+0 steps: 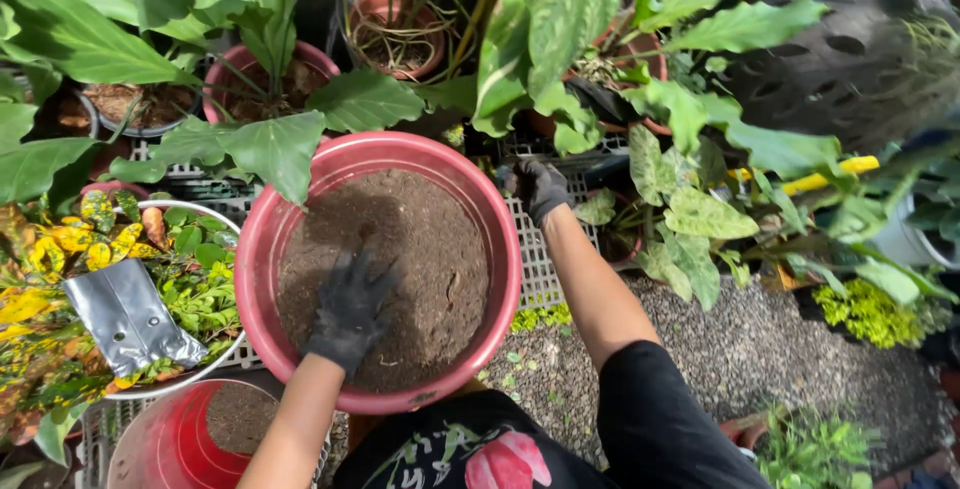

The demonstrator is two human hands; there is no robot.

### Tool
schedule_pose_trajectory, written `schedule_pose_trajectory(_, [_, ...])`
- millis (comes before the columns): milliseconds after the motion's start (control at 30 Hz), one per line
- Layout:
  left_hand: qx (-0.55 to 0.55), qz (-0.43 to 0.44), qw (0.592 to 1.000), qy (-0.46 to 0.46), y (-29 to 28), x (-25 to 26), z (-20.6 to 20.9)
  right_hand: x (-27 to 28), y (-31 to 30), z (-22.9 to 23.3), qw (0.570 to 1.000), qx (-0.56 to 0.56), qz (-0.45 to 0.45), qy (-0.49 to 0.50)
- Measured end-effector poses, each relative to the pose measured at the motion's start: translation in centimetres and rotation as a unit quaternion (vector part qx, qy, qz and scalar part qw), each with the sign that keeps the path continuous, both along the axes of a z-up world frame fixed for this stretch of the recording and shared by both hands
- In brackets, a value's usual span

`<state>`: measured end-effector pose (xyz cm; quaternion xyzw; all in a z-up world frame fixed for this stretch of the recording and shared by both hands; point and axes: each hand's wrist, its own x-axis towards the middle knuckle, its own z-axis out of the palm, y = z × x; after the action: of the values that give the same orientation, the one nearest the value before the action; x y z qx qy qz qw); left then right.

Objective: Mixing and preparing soil in a large pot using hands and pouring soil from one container to another.

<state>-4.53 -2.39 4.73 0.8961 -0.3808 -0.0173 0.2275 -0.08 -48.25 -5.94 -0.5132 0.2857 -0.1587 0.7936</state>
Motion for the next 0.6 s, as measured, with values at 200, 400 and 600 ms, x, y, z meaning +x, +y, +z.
schedule_pose_trajectory(200, [-0.048,-0.003,0.999,-0.011,-0.2,0.3,0.5,7.6,-3.3,-2.0,0.701,-0.652,0.215,0.196])
schedule_pose_trajectory(400, [0.03,-0.009,0.999,0.024,-0.2,0.1,1.6,5.2,-4.4,-1.9,0.783,-0.559,0.222,0.158])
schedule_pose_trajectory(600, [0.052,-0.023,0.998,0.022,0.5,-0.3,-0.6,-3.8,-0.6,1.2,0.983,-0.077,0.161,0.033])
